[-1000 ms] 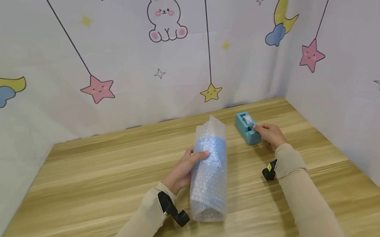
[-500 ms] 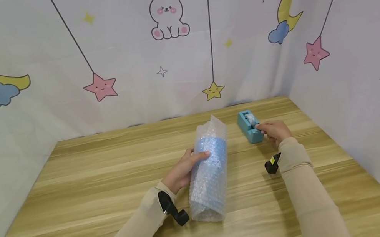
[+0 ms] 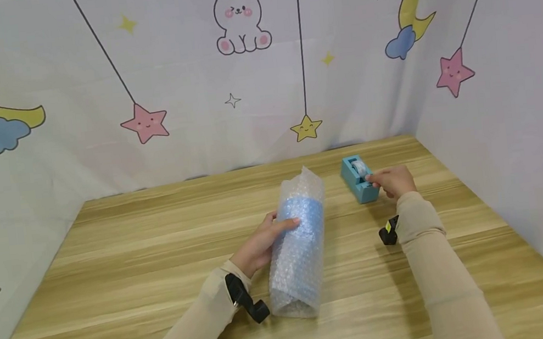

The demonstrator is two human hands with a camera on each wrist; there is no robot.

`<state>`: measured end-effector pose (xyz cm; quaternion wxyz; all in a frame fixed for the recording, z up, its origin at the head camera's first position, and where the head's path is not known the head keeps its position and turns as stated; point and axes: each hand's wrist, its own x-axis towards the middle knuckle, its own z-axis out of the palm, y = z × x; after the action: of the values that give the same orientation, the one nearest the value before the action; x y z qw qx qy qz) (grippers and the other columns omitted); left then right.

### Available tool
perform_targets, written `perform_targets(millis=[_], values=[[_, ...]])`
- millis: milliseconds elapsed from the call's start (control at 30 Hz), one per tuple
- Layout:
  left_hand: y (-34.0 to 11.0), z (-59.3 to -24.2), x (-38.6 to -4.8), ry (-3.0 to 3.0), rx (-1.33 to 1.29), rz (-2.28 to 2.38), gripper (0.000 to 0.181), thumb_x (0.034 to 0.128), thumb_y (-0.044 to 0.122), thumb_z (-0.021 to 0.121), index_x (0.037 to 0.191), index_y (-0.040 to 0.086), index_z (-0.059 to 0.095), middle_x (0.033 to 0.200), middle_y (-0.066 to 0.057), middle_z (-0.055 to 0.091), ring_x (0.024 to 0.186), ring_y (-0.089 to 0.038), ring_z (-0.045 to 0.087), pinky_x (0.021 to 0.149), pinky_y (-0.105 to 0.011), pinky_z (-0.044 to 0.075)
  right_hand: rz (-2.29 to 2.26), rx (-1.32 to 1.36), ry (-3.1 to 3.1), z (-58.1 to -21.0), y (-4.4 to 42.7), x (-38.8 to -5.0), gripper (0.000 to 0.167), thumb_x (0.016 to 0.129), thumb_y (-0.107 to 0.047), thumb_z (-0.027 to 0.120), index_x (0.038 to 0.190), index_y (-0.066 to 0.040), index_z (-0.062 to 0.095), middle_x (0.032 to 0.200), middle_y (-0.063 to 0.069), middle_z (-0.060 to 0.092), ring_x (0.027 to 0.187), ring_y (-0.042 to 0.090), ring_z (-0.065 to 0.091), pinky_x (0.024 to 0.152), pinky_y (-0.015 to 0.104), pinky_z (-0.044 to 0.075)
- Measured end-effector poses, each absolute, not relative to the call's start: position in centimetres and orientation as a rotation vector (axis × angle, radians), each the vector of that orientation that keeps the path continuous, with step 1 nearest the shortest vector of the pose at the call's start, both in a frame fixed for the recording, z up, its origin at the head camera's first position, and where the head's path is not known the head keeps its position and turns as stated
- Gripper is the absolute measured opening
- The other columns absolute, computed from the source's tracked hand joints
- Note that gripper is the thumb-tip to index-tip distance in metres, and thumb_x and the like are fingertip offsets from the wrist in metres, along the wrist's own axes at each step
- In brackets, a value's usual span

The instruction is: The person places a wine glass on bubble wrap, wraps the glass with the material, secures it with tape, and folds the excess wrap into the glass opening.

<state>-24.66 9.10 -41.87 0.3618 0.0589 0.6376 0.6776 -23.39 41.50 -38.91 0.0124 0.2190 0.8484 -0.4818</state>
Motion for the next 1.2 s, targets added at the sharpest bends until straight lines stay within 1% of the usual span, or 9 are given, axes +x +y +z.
perform_targets(millis=[100,167,267,433,533,633,700,867,1200], values=[[9.1,-42.0,-24.6,1.64,0.153,1.746,0.09,0.0821,0.036,0.072,0.149,0.016,0.016,0.14,-0.019,0.038,0.118,-0.032,0.05,0.099,-0.047,0.043,-1.536,0.716,2.597,-38.7,41.6,-23.3,0.023,0.091,-0.031,0.062,0.086,-0.009,0.069,0.058,-0.009,0.057,0.043,0.005,0.031,0.044,0.025,0.03],[9.1,-42.1,-24.6,1.639,0.154,1.74,0.089,0.0822,0.037,0.072,0.149,0.016,0.017,0.14,-0.019,0.038,0.116,-0.032,0.051,0.098,-0.046,0.044,-1.526,0.721,2.577,-38.6,41.8,-23.3,0.025,0.092,-0.032,0.06,0.076,-0.015,0.068,0.058,-0.01,0.057,0.043,0.005,0.034,0.043,0.025,0.03],[9.0,-42.2,-24.5,1.64,0.166,1.737,0.087,0.0827,0.037,0.071,0.149,0.016,0.019,0.139,-0.019,0.039,0.115,-0.031,0.051,0.096,-0.045,0.045,-1.514,0.734,2.542,-38.3,41.9,-23.4,0.027,0.092,-0.033,0.057,0.071,-0.018,0.065,0.059,-0.01,0.055,0.045,0.004,0.039,0.044,0.024,0.031],[9.1,-42.1,-24.4,1.627,0.18,1.736,0.087,0.0836,0.037,0.071,0.149,0.016,0.018,0.139,-0.019,0.038,0.115,-0.031,0.051,0.096,-0.044,0.045,-1.538,0.756,2.495,-38.0,41.5,-23.3,0.024,0.092,-0.032,0.055,0.087,-0.008,0.06,0.06,-0.008,0.047,0.049,0.004,0.044,0.05,0.024,0.041],[9.1,-42.2,-24.3,1.625,0.174,1.732,0.087,0.0825,0.038,0.072,0.149,0.017,0.019,0.138,-0.018,0.039,0.115,-0.03,0.051,0.097,-0.044,0.045,-1.588,0.745,2.503,-38.1,41.3,-22.9,0.025,0.094,-0.029,0.055,0.077,-0.011,0.058,0.054,-0.009,0.041,0.05,0.004,0.044,0.058,0.024,0.048],[9.1,-42.4,-24.3,1.622,0.173,1.731,0.085,0.0821,0.038,0.072,0.147,0.018,0.021,0.137,-0.018,0.039,0.114,-0.03,0.052,0.096,-0.044,0.045,-1.642,0.725,2.512,-38.2,41.3,-22.6,0.038,0.094,-0.028,0.056,0.057,-0.02,0.052,0.05,-0.009,0.038,0.051,0.006,0.044,0.063,0.026,0.051],[9.0,-42.4,-24.4,1.618,0.17,1.727,0.084,0.0821,0.038,0.072,0.147,0.019,0.021,0.137,-0.017,0.04,0.113,-0.03,0.052,0.095,-0.044,0.046,-1.677,0.716,2.5,-38.3,41.3,-22.4,0.041,0.094,-0.028,0.056,0.054,-0.022,0.05,0.051,-0.009,0.038,0.052,0.006,0.044,0.067,0.027,0.054],[9.0,-42.5,-24.4,1.615,0.165,1.721,0.086,0.0823,0.039,0.071,0.148,0.019,0.019,0.138,-0.017,0.039,0.113,-0.03,0.052,0.094,-0.043,0.046,-1.793,0.671,2.434,-38.8,41.4,-22.3,0.039,0.093,-0.024,0.057,0.056,-0.02,0.049,0.054,-0.007,0.043,0.057,0.006,0.051,0.075,0.026,0.057],[9.0,-42.4,-24.4,1.625,0.182,1.725,0.084,0.0851,0.037,0.069,0.149,0.016,0.018,0.141,-0.016,0.037,0.117,-0.03,0.049,0.098,-0.043,0.043,-2.1,0.725,2.089,-39.8,41.3,-22.4,0.021,0.092,-0.012,0.055,0.071,-0.012,0.06,0.063,-0.007,0.057,0.055,0.001,0.054,0.074,0.022,0.056]])
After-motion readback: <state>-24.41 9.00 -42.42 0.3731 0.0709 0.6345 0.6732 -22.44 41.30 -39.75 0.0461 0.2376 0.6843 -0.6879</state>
